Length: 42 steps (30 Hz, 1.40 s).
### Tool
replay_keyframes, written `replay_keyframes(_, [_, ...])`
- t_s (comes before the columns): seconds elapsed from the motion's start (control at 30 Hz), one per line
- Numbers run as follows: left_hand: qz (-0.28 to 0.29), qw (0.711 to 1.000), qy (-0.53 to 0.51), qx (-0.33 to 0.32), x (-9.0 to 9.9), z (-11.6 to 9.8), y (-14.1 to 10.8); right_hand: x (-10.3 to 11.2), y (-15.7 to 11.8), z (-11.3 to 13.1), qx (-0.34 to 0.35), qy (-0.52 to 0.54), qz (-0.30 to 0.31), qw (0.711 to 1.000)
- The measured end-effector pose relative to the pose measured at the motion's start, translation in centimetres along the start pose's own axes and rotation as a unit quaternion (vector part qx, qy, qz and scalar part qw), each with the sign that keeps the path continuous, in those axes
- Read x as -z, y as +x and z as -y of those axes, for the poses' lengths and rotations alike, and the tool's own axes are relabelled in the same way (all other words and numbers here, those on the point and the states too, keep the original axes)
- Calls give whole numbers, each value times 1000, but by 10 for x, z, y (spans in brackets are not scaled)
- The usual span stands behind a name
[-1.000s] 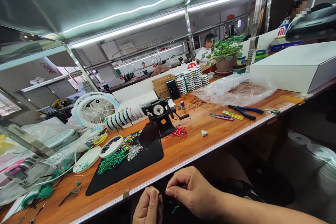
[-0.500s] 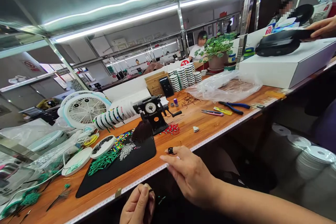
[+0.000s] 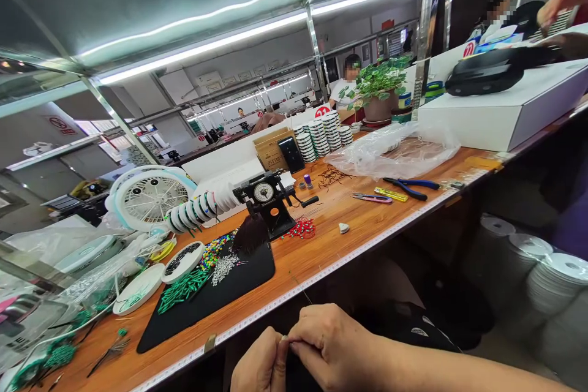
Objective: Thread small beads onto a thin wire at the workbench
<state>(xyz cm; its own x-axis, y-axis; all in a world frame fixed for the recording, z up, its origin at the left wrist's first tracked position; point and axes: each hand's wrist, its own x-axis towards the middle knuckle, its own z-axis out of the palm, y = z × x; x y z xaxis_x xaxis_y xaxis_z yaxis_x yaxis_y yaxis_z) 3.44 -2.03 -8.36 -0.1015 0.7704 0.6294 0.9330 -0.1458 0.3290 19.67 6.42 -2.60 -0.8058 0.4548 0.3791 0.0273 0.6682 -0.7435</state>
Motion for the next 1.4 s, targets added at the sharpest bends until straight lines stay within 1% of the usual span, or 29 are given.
replay_keyframes(0.03, [-5,999,15,-29,0,0,4,1,-1,0,-6,1,-7,1000])
replay_keyframes(0.07, [4,998,19,-54,3,-1,11,2,-1,0,-15,5,-17,1000])
replay_keyframes(0.1, [23,998,12,-65,9,-3,19,4,-1,0,-26,12,-27,999])
replay_keyframes(0.13, [46,997,-3,-62,17,-7,28,7,-1,0,-39,21,-36,998])
replay_keyframes(0.17, [95,994,-30,-41,29,-11,39,10,-1,0,-53,32,-44,997])
replay_keyframes(0.23, [104,990,-61,74,58,-18,61,16,-2,0,-83,59,-49,994])
replay_keyframes(0.27, [98,987,-89,95,74,-18,71,19,-2,1,-96,73,-43,992])
replay_keyframes(0.3, [98,985,-104,98,89,-15,80,22,-3,2,-108,87,-36,990])
replay_keyframes(0.33, [59,989,-91,99,103,-9,87,24,-4,3,-119,99,-26,988])
replay_keyframes(0.37, [18,992,-45,120,115,2,93,25,-5,4,-130,109,-18,985])
replay_keyframes(0.4, [-4,988,21,154,123,17,98,25,-5,5,-139,118,-11,983])
replay_keyframes(0.43, [-12,978,89,188,128,33,102,25,-6,5,-148,125,-6,981])
replay_keyframes(0.47, [21,967,155,203,130,51,104,24,-6,6,-154,129,-2,980])
replay_keyframes(0.5, [82,950,222,206,129,68,105,23,-7,6,-157,129,1,979])
replay_keyframes(0.53, [111,942,243,203,127,83,106,21,-7,6,-156,127,5,980])
replay_keyframes(0.57, [126,936,261,202,122,95,105,19,-8,6,-151,122,8,981])
replay_keyframes(0.63, [138,926,293,195,113,109,103,15,-8,5,-139,111,14,984])
replay_keyframes(0.7, [142,918,321,187,107,114,102,12,-9,4,-134,106,18,985])
replay_keyframes(0.77, [151,913,334,179,104,115,102,11,-9,4,-135,102,21,985])
replay_keyframes(0.87, [162,911,340,171,104,117,103,12,-9,4,-133,93,22,987])
replay_keyframes(1.0, [164,912,349,141,104,115,101,12,-7,6,-129,84,28,988])
replay_keyframes(1.13, [145,921,339,124,104,115,98,10,-7,6,-139,77,37,987])
replay_keyframes(1.23, [112,937,302,133,110,118,99,9,-7,5,-135,80,34,987])
replay_keyframes(1.3, [69,947,273,156,118,113,100,9,-6,5,-136,85,19,987])
replay_keyframes(1.33, [34,951,254,171,122,106,100,9,-5,4,-138,90,10,986])
replay_keyframes(1.4, [-39,960,181,208,129,84,95,9,-2,4,-137,106,-7,985])
